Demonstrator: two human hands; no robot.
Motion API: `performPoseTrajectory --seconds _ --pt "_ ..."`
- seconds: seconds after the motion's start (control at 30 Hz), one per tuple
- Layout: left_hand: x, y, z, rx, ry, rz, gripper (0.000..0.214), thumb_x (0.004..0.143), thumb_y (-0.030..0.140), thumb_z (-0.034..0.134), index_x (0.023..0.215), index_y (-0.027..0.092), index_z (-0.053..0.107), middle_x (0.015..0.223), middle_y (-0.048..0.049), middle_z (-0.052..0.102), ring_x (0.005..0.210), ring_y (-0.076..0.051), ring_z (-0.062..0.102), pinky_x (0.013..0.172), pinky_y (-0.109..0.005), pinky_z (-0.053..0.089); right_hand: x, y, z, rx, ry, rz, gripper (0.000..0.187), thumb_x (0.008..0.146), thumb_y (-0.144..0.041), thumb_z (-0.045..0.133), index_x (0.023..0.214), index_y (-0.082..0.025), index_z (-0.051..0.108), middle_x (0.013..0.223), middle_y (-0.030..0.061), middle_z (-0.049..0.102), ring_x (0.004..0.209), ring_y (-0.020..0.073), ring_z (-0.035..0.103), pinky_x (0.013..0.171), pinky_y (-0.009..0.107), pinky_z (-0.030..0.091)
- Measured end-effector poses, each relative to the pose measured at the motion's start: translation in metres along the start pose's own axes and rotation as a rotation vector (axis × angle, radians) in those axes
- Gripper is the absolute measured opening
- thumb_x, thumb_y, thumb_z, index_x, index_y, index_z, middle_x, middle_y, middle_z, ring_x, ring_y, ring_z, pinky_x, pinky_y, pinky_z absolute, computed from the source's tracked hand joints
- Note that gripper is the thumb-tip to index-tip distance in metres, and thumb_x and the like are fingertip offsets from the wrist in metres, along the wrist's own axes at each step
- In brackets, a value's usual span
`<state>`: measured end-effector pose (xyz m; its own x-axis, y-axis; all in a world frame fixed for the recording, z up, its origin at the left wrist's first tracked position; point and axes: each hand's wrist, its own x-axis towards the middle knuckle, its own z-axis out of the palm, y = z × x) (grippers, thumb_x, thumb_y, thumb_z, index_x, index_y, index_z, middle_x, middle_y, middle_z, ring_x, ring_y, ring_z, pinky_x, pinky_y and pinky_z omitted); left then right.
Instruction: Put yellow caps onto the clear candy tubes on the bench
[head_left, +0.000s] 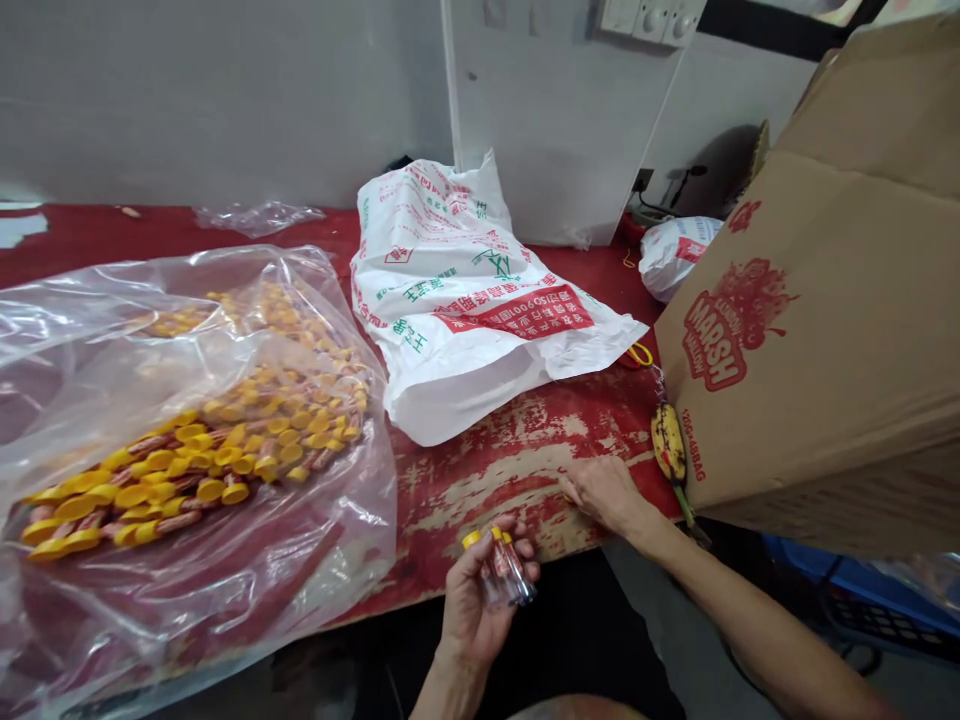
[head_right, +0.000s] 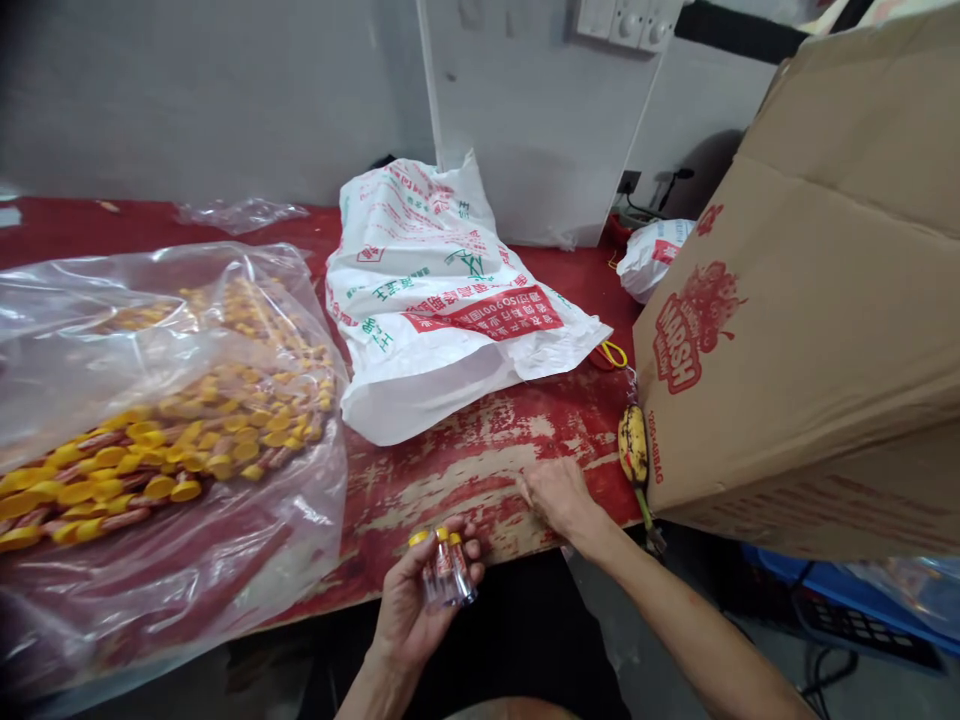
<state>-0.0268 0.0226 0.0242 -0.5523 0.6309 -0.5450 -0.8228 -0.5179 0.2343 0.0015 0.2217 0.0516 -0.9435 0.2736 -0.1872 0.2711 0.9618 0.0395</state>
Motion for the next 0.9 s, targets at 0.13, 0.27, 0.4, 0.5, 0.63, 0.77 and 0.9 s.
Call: performPoseTrajectory --seconds 0.13,0.27,0.4,0.5,0.63,0.77,0.9 --pt "0.003 -0.001 -0.002 -0.027 -0.034 -0.009 0.013 0.070 0.018 0.068 0.080 0.011 0.069 0.085 -0.0121 0.065 0.070 -0.022 0.061 0.058 -0.033 0.053 0.006 -0.013 0.004 -0.035 -0.055 -0.034 0.030 0.089 -0.019 0.043 0.077 -0.013 0.070 0.078 0.0153 0.070 0.070 0.0235 0.065 0.059 0.028 0.041" --pt "0.008 -0.002 0.001 -0.035 -0.067 -0.035 0.017 0.072 0.019 0.065 0.085 0.009 0.070 0.090 -0.0143 0.066 0.075 -0.024 0.063 0.060 -0.032 0.054 0.008 -0.013 0.005 -0.046 -0.095 -0.019 0.031 0.089 -0.019 0.042 0.080 -0.012 0.070 0.082 0.0172 0.070 0.070 0.0240 0.065 0.058 0.029 0.041" --pt "0.011 0.000 0.002 -0.048 -0.095 -0.056 0.019 0.076 0.019 0.059 0.087 0.008 0.069 0.097 -0.0154 0.067 0.083 -0.025 0.064 0.064 -0.034 0.055 0.006 -0.005 0.005 -0.046 -0.078 0.018 0.030 0.089 -0.022 0.042 0.081 -0.013 0.069 0.084 0.0151 0.070 0.074 0.0229 0.065 0.059 0.027 0.040" --pt "0.009 0.004 -0.001 -0.055 -0.107 -0.041 0.021 0.078 0.020 0.056 0.090 0.007 0.069 0.104 -0.0162 0.066 0.091 -0.028 0.063 0.071 -0.038 0.055 -0.005 -0.004 0.009 0.058 -0.022 0.026 0.034 0.091 -0.027 0.038 0.078 -0.016 0.067 0.081 0.0103 0.070 0.075 0.0207 0.065 0.060 0.025 0.040" --pt "0.001 0.003 -0.006 -0.119 -0.109 0.022 0.023 0.074 0.017 0.058 0.093 0.010 0.067 0.089 -0.0121 0.068 0.089 -0.026 0.063 0.075 -0.038 0.051 -0.030 -0.033 0.021 0.544 0.203 0.003 0.036 0.094 -0.037 0.033 0.092 -0.022 0.066 0.087 0.0035 0.070 0.077 0.0175 0.065 0.066 0.025 0.046" --pt "-0.004 0.007 -0.009 -0.166 -0.093 0.138 0.027 0.060 0.009 0.067 0.087 0.010 0.068 0.059 -0.0031 0.061 0.057 -0.013 0.057 0.059 -0.024 0.044 -0.051 -0.076 0.035 0.512 0.475 -0.302 0.037 0.093 -0.043 0.038 0.119 -0.023 0.056 0.107 0.0095 0.066 0.093 0.0253 0.063 0.079 0.037 0.048" --pt "-0.027 0.032 -0.019 -0.190 -0.108 0.294 0.036 0.049 0.006 0.074 0.083 0.011 0.067 0.071 -0.0034 0.064 0.058 -0.012 0.059 0.060 -0.024 0.045 -0.053 -0.117 0.041 0.277 0.657 -0.550 0.062 0.090 -0.047 0.039 0.143 -0.016 0.031 0.121 0.0232 0.055 0.106 0.0413 0.053 0.079 0.057 0.043"
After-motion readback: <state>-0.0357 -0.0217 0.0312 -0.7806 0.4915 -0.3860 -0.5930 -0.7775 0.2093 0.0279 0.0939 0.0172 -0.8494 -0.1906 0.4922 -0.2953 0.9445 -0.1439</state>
